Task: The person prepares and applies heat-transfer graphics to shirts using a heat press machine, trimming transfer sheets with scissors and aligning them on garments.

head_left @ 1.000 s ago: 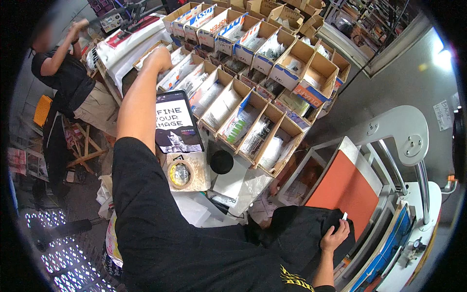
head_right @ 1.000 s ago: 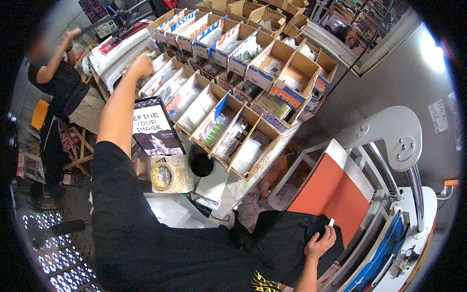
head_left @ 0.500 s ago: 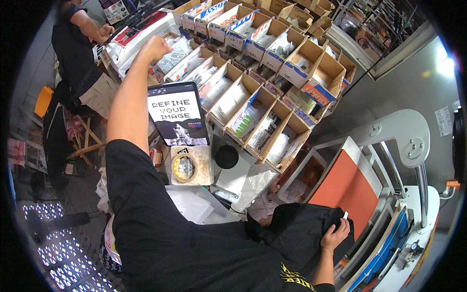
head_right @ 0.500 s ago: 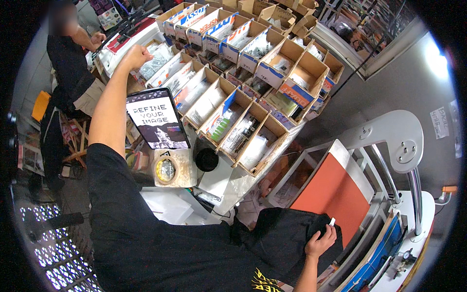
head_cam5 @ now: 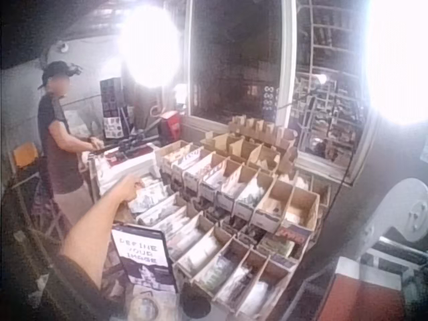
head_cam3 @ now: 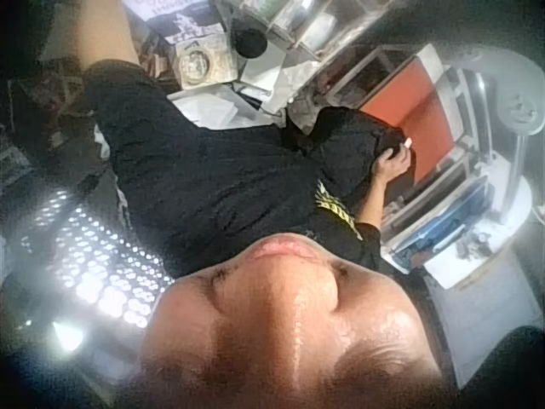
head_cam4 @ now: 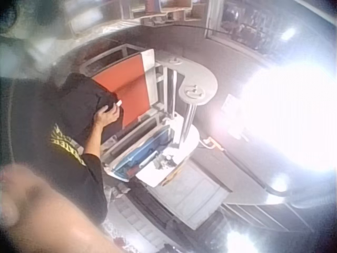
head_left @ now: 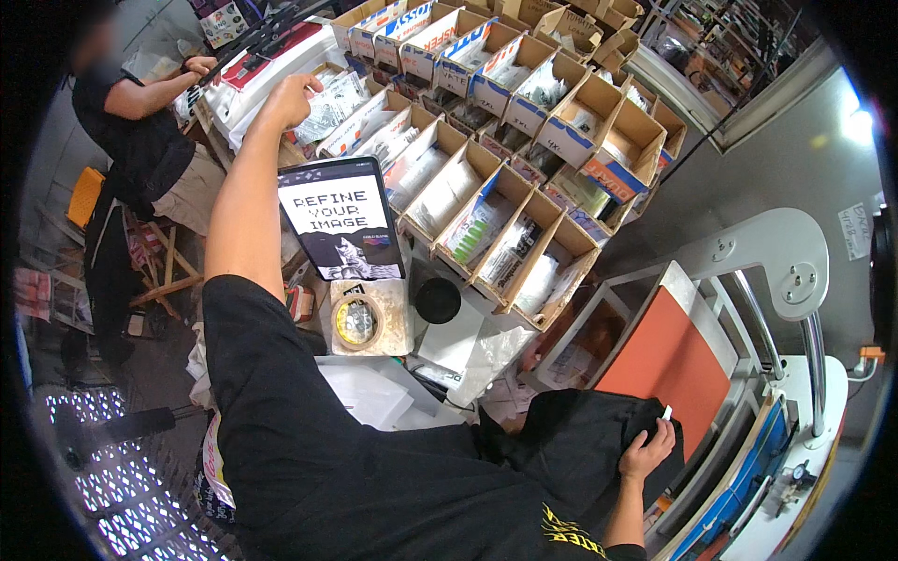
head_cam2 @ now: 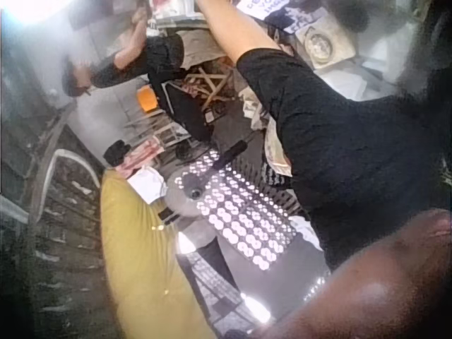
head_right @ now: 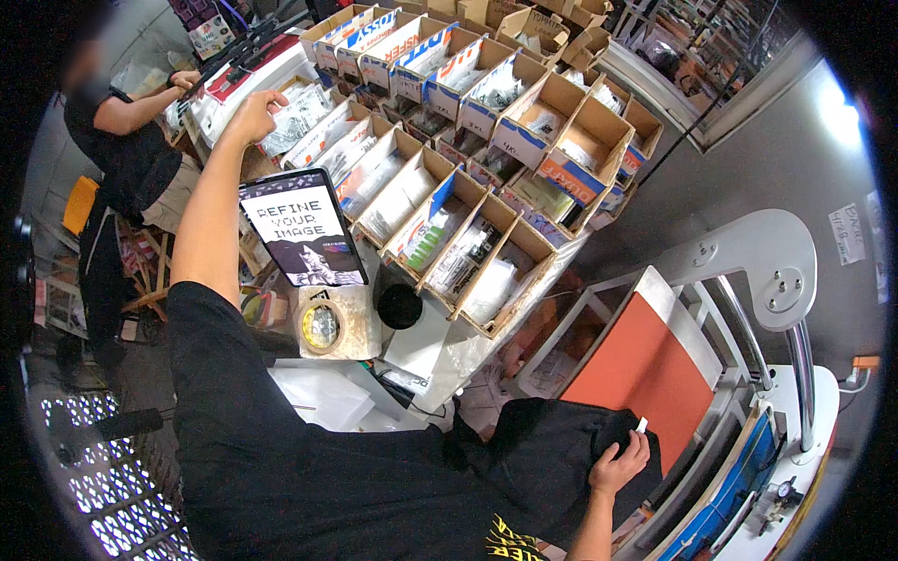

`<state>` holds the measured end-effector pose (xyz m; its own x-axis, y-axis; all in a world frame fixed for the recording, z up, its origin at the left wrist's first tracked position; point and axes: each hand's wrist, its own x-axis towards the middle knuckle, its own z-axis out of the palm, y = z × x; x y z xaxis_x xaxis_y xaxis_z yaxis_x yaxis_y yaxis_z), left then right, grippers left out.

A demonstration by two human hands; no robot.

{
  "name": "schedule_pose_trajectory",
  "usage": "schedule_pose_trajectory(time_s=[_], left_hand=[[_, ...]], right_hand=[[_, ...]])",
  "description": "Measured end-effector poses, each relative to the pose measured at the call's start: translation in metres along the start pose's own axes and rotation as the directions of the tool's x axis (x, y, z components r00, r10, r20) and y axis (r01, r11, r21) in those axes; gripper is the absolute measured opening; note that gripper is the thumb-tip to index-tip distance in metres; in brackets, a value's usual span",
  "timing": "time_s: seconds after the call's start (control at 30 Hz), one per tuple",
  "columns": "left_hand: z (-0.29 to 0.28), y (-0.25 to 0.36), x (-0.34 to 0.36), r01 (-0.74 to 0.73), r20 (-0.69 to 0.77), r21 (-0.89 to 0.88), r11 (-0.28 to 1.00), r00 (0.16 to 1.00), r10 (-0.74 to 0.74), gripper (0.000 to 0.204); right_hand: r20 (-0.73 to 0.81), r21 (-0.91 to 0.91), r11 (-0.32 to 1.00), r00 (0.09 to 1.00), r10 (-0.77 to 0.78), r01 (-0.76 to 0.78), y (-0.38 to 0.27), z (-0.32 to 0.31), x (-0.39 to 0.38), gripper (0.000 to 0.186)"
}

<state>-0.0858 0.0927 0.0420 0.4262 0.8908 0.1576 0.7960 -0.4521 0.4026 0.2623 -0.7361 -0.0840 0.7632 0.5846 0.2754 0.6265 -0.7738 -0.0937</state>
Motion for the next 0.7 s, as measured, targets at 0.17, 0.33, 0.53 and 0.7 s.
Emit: schedule_pose_trajectory(time_s=[0.17,0.33,0.53,0.7], left_hand=[[-0.006,0.022,-0.013,0.021,0.0,0.03,0.999,1.0,-0.021,0.045],[-0.011,0.023,-0.011,0.023,0.017,0.092,0.996,1.0,-0.024,0.045],[-0.013,0.039,-0.016,0.088,0.105,0.259,0.962,0.987,-0.118,0.05],[-0.002,0.039,-0.021,-0.167,0.085,0.251,0.954,0.985,0.15,0.082]], right_hand=[[0.002,-0.015,1.0,1.0,-0.001,0.001,0.002,0.0,-0.002,0.043],[-0.001,-0.007,1.0,1.0,-0.013,0.013,0.004,0.002,-0.001,0.042],[0.0,-0.011,1.0,1.0,-0.004,0.004,0.002,0.0,-0.001,0.042],[-0.014,-0.012,1.0,1.0,-0.01,0.01,0.002,0.001,-0.001,0.042]])
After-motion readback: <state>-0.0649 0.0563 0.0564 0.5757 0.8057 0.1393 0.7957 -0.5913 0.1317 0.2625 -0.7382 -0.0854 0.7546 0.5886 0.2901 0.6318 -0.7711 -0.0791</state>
